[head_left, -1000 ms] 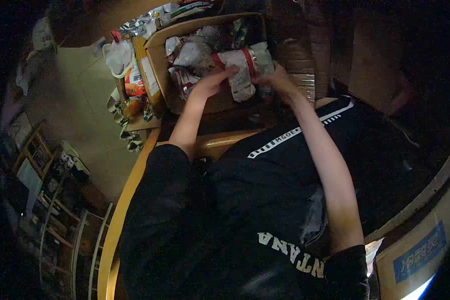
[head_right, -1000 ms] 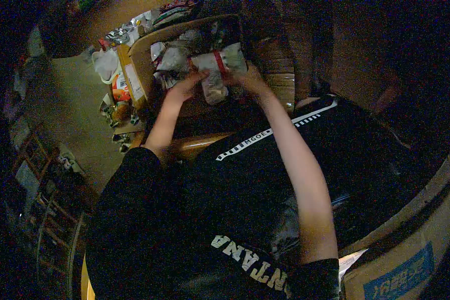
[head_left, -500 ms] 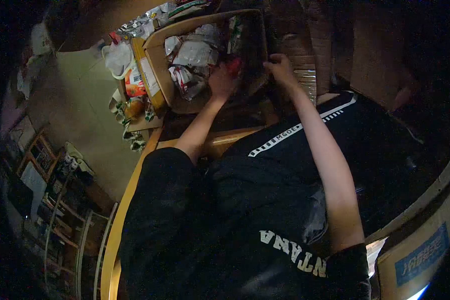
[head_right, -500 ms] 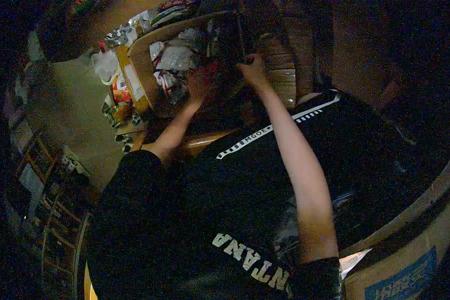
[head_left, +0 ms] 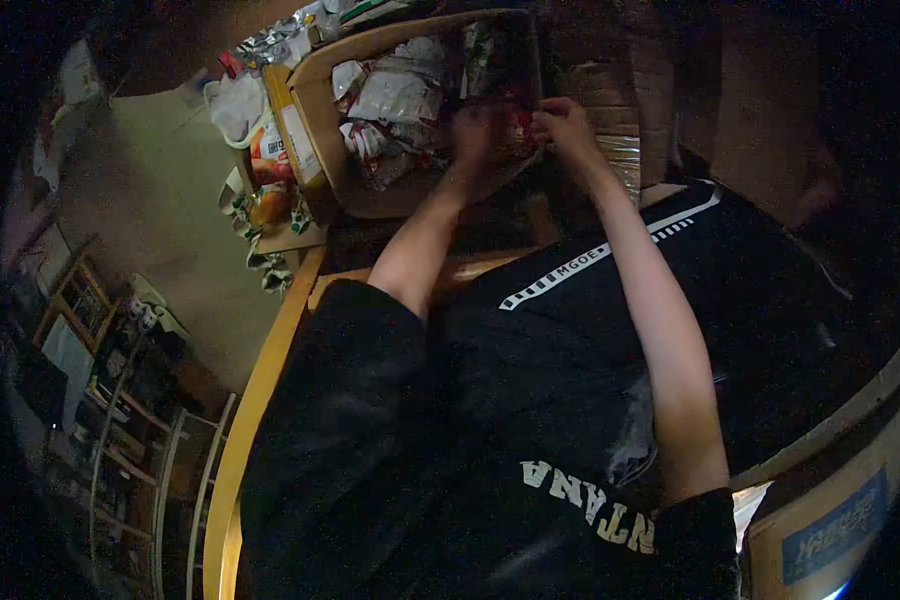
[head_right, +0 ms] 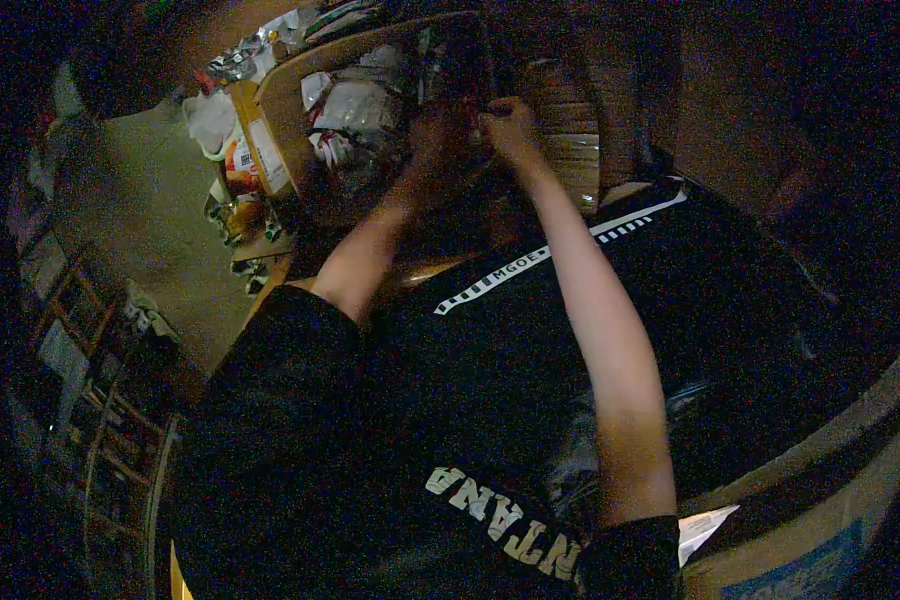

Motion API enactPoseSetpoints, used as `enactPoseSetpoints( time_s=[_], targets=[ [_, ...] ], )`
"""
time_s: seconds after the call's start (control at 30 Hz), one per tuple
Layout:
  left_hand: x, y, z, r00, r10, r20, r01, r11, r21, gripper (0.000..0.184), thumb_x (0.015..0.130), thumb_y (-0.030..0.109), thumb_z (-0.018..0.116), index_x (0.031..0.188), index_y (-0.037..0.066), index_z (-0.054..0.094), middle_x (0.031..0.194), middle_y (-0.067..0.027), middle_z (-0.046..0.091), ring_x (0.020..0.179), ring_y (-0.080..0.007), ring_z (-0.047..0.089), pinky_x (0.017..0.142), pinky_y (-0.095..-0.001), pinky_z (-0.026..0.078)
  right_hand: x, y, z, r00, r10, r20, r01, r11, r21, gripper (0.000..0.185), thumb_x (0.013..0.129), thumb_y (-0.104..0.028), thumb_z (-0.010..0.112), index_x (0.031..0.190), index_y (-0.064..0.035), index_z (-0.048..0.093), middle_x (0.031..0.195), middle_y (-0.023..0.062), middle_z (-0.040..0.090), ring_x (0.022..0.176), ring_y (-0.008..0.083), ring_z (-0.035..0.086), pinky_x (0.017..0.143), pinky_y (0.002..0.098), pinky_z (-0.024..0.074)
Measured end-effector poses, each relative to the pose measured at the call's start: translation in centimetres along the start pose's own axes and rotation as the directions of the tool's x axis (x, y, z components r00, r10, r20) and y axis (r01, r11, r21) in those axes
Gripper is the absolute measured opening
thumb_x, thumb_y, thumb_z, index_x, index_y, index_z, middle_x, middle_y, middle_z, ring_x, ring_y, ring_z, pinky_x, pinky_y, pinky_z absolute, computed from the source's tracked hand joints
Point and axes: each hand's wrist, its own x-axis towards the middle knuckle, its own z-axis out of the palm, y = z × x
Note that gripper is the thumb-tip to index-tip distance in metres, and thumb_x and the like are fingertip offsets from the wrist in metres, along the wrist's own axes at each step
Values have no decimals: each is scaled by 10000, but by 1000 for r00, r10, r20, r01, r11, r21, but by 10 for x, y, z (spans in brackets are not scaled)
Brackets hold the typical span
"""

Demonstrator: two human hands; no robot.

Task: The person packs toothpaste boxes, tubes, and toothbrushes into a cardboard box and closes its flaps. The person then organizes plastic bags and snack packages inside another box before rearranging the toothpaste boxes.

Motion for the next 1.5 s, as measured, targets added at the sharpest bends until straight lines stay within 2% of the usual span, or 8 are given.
enactPoseSetpoints(
  time_s=[0.5, 0.6, 0.7, 0.8, 0.9, 0.93, 1.03, 1.5],
  targets=[
    [-41, -44, -26, 964, -28, -263, 248, 444, 861, 831, 642, 610, 563, 1156, -27, 424, 1157, -218, 441, 852, -353, 554, 685, -433, 463, 5, 26, -11, 987, -157, 22, 158, 987, -9, 273, 773, -122, 578, 1007, -9, 496, 731, 91, 586, 611, 162, 577, 527, 268, 473],
    [3, -62, -24, 647, -512, -565, 628, 778, 14, 851, 644, 601, 575, 1166, -46, 394, 1226, -240, 351, 974, -424, 478, 769, -476, 426, -11, 17, -14, 997, -78, -19, 77, 994, -73, 280, 785, -136, 564, 1021, -6, 489, 751, 91, 583, 629, 159, 576, 539, 273, 472],
    [33, -70, -25, 398, -913, -88, 388, 81, 918, 837, 639, 563, 613, 1161, -53, 389, 1200, -262, 361, 999, -388, 472, 803, -488, 400, -16, -1, -15, 994, -70, 82, 62, 994, 94, 275, 795, -156, 555, 1022, -14, 495, 766, 86, 587, 638, 141, 576, 547, 271, 467],
    [27, -135, 6, 764, -447, -466, 277, 878, -390, 842, 625, 512, 656, 1171, -65, 377, 1180, -259, 394, 1005, -362, 479, 829, -487, 380, -16, -10, -10, 995, -54, 79, 56, 998, -16, 280, 796, -171, 553, 1025, -19, 499, 766, 76, 589, 643, 133, 575, 553, 262, 461],
    [48, -99, -9, 36, -850, -526, 987, -51, 150, 671, 647, 428, 659, 1063, -62, 466, 1093, -231, 485, 955, -346, 513, 802, -459, 399, -19, -9, -10, 995, -65, 76, 65, 998, -8, 278, 796, -174, 554, 1023, -21, 504, 767, 73, 590, 636, 133, 575, 556, 249, 453],
    [21, -111, -29, 508, -732, -454, 842, 310, 442, 597, 667, 407, 640, 1013, -58, 502, 1054, -225, 513, 953, -348, 513, 799, -441, 405, -20, -7, -10, 994, -68, 81, 70, 997, -13, 272, 797, -171, 552, 1020, -23, 507, 767, 73, 591, 631, 134, 575, 555, 246, 452],
    [10, -183, -45, 929, -108, -355, 323, 707, 629, 464, 708, 391, 597, 889, -35, 560, 945, -207, 558, 894, -336, 533, 727, -428, 426, -19, -2, -12, 996, -84, 37, 83, 996, 43, 219, 747, -130, 597, 924, -15, 541, 751, 89, 600, 639, 155, 578, 574, 271, 459],
    [-7, -53, -16, 789, 586, -185, -394, 714, 578, 472, 844, 406, 435, 550, 43, 501, 384, -33, 294, 306, -155, 269, 321, -306, 225, -23, -15, -9, 993, -72, 91, 65, 995, 74, 278, 800, -164, 554, 1033, -17, 513, 779, 99, 608, 631, 155, 595, 527, 266, 459]
  ],
)
